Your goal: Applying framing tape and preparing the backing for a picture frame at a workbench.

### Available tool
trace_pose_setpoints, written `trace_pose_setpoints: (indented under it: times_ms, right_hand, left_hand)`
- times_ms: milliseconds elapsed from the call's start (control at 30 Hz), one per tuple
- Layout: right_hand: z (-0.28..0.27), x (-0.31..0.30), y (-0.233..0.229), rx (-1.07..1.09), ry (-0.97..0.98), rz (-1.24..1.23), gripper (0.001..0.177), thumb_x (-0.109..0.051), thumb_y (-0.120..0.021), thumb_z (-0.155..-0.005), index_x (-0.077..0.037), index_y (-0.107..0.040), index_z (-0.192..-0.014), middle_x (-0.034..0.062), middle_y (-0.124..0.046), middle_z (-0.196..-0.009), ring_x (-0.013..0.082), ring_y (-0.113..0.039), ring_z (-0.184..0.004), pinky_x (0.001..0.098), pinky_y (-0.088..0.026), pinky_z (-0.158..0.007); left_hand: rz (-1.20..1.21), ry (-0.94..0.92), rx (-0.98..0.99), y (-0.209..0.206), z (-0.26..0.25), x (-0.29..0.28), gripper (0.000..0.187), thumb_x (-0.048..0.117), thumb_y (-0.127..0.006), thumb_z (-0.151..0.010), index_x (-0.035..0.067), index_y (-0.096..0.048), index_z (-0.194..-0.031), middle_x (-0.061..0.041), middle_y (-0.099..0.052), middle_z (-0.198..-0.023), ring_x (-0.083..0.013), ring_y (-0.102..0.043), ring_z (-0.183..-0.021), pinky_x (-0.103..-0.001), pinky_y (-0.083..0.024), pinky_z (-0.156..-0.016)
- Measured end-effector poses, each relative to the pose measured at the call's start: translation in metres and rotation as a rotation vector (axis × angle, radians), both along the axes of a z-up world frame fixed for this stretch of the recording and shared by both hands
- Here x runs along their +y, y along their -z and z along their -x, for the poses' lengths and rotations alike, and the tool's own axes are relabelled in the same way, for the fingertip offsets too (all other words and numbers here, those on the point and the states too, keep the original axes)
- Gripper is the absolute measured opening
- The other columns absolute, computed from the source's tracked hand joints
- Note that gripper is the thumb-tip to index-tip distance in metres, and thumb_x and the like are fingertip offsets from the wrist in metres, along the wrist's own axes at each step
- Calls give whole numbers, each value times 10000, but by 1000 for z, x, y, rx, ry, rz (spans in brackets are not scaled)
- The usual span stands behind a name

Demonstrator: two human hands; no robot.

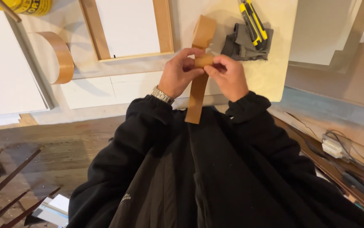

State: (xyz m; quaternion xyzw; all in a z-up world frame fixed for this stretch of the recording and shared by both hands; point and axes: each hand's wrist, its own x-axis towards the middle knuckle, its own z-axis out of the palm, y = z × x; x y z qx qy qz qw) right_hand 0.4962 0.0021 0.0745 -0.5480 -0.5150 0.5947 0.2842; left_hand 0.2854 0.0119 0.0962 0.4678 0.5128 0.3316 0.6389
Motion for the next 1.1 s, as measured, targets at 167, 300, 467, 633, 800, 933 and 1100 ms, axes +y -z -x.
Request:
trace_pose_setpoints:
  times_ms: [167,300,467,633,800,933,1100]
  right_hand:
    - [9,-13,6,41,71,-18,145,-66,-760,-997,25,-672,-1068,27,-668,-961,63,-635,-867,227,-539,-768]
    - [18,-10,6,-38,104,-64,148,-42,-789,-974,29,-676,-1038,32,-656,-936,79,-632,-849,240,-538,-763]
    - [39,-8,-18,-56,195,-103,275,-62,-805,-923,-14,-627,-1128,6,-655,-979,84,-634,-886,247,-550,-801]
    - [40,-10,-15,-142,156,-271,195,-35,-799,-953,-43,-681,-1108,50,-607,-1071,132,-621,-909,273,-538,-801]
    - [44,-10,-23,-149,131,-316,144,-21,-785,-984,-60,-707,-1099,58,-604,-1091,151,-614,-930,280,-532,-825]
    - [44,-11,-22,-158,113,-366,123,-10,-779,-985,-51,-712,-1079,60,-618,-1070,166,-601,-953,296,-510,-849]
    - [42,-7,-26,-175,107,-399,105,-16,-780,-972,-49,-715,-1048,69,-606,-1059,172,-597,-955,303,-500,-853]
  left_hand:
    - [50,-10,-88,26,11,-7,341,52,-767,-945,29,-652,-1265,-71,-793,-1033,-107,-742,-946,-263,-601,-847]
    - [87,-2,-81,42,16,-6,311,55,-768,-927,25,-677,-1223,-64,-785,-1035,-101,-740,-919,-258,-611,-826]
    - [39,0,-57,48,24,-6,257,61,-776,-929,27,-703,-1173,-46,-770,-1016,-91,-731,-920,-259,-608,-827]
    - [-6,-16,-66,45,25,-6,184,91,-800,-925,84,-738,-1098,-21,-716,-1040,-94,-713,-902,-248,-596,-791]
    - [-57,-65,81,26,26,-1,92,145,-823,-883,155,-785,-967,4,-590,-1103,-92,-668,-874,-244,-548,-685]
    - [-267,-46,135,24,26,-4,68,119,-822,-903,142,-782,-954,-11,-590,-1123,-134,-635,-949,-282,-543,-723]
    - [-299,-58,143,16,22,-4,73,95,-793,-916,125,-762,-975,-26,-580,-1111,-144,-629,-927,-293,-544,-708]
